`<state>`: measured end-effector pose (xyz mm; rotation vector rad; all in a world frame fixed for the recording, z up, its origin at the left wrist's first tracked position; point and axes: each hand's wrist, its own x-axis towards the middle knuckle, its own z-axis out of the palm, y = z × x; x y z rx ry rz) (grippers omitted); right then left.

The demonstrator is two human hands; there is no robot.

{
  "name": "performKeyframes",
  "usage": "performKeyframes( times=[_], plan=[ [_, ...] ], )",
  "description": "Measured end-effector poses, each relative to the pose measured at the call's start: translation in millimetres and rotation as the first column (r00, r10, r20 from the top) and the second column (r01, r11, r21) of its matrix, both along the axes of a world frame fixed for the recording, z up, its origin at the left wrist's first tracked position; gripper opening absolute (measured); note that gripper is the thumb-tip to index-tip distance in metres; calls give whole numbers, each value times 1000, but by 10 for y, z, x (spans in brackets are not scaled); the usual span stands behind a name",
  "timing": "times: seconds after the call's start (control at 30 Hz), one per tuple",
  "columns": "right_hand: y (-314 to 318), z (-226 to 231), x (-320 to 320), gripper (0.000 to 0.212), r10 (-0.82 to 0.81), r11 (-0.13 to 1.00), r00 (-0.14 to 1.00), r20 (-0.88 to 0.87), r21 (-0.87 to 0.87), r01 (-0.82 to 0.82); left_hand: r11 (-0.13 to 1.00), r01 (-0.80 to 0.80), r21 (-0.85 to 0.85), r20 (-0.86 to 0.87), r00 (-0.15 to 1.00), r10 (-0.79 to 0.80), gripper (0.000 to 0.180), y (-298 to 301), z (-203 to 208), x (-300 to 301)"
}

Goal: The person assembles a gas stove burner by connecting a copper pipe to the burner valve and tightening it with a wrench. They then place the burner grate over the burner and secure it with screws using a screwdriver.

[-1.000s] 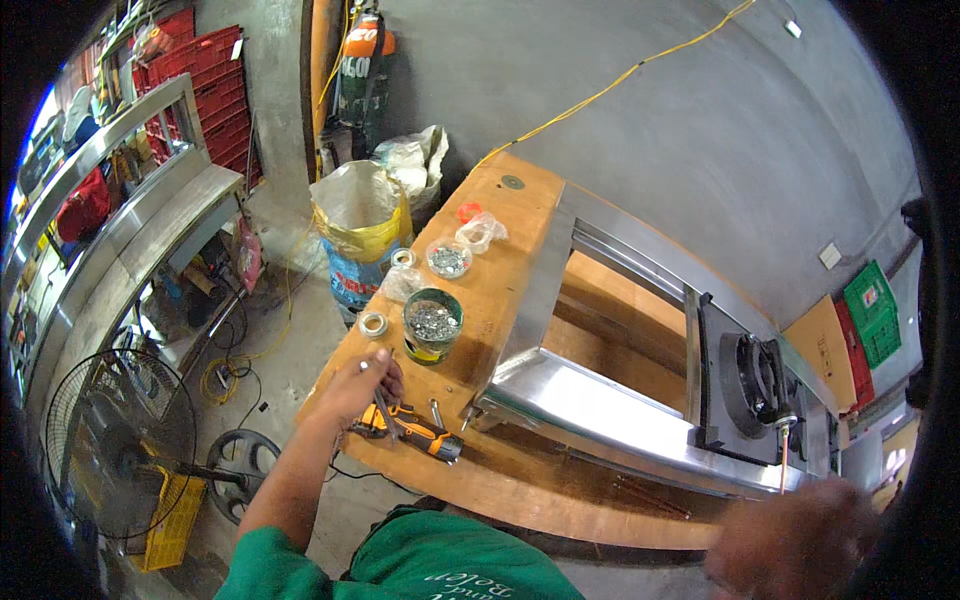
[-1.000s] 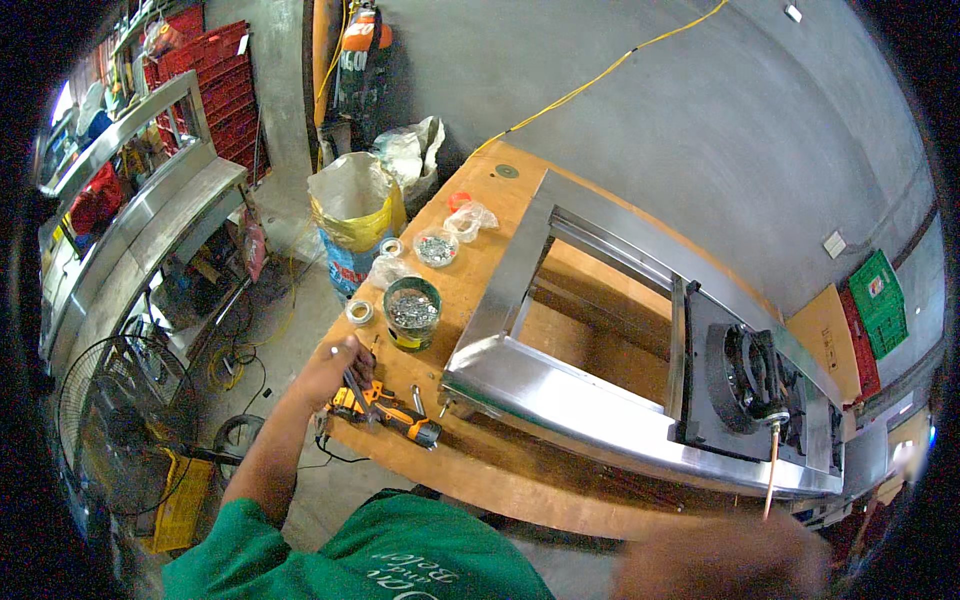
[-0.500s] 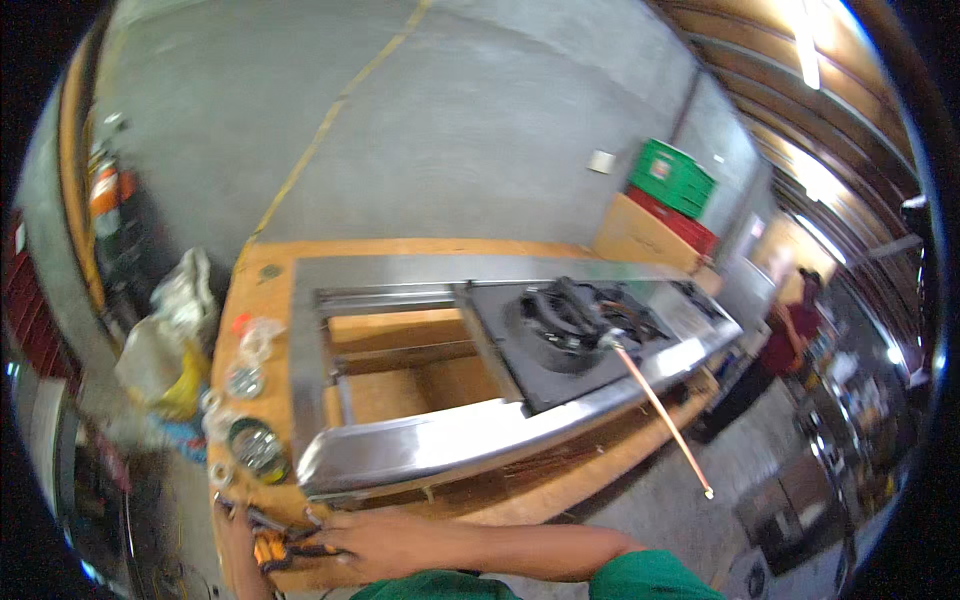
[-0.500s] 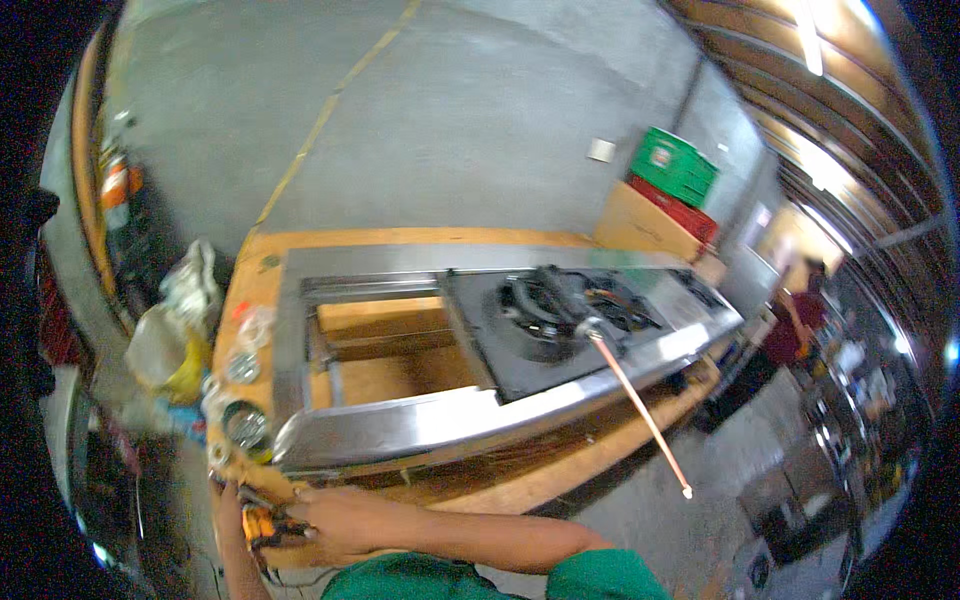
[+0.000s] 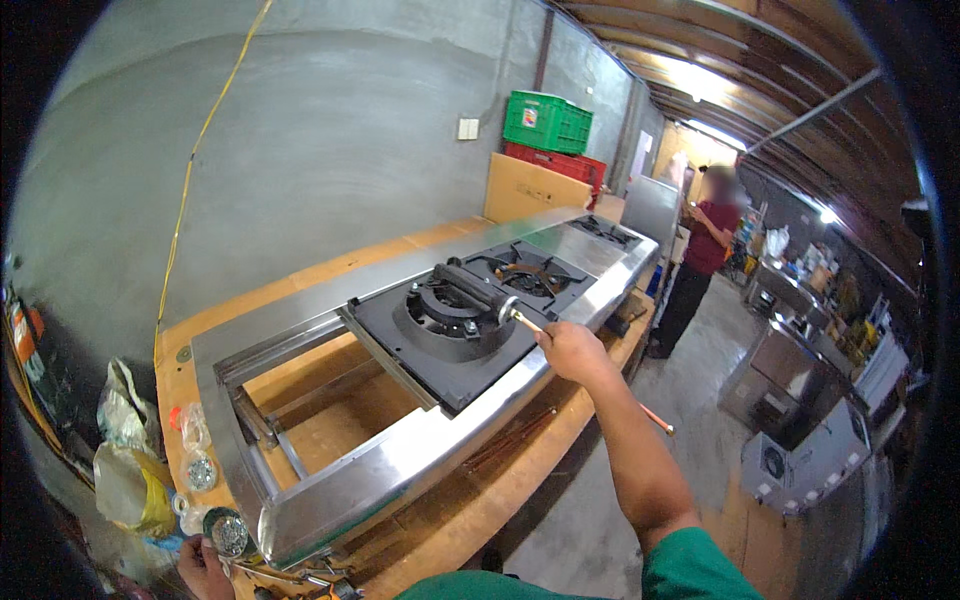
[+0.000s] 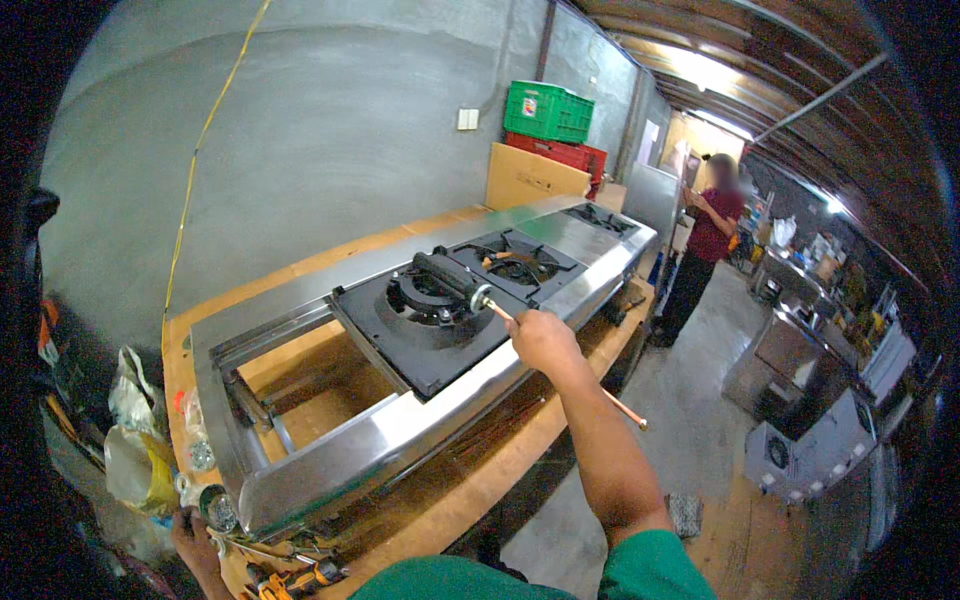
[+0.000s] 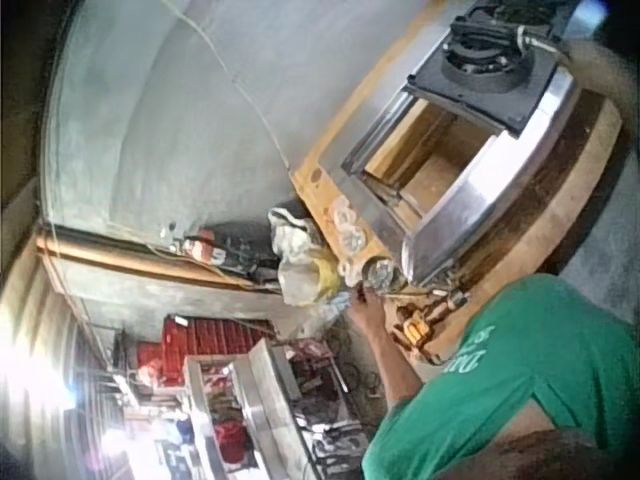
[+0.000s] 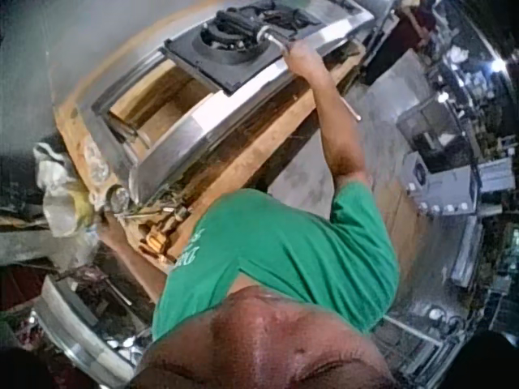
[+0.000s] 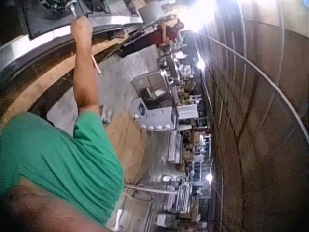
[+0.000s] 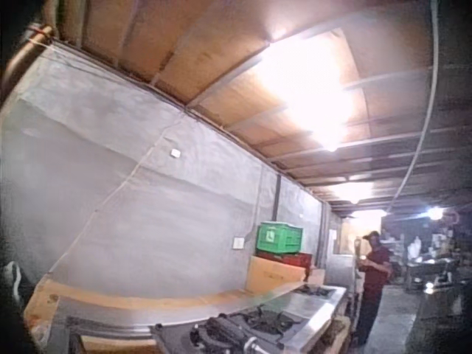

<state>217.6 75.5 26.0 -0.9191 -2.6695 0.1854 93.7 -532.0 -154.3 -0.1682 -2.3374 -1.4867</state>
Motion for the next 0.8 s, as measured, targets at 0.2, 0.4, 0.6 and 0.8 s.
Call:
performKeyframes(
  times=[0.2, 0.4, 0.6, 0.8],
  plan=[
    [-210, 19, 15, 37, -79, 992, 997, -25, 93, 81, 993, 61, 104, -63, 997, -55, 21, 450, 475, -88],
    [-12, 32, -102, 42, -9, 999, 1000, -19, 37, 10, 947, 245, 207, 44, 965, -259, 33, 849, 673, 124],
    [-33, 182, -614, 62, 26, 999, 997, -75, 29, -23, 898, 405, -172, -153, 889, -431, 28, 1477, 813, 297],
    [69, 213, -657, 65, 90, 990, 994, 62, 103, -96, 835, 507, -216, 0, 855, -519, 26, 1567, 961, 353]
  ],
)
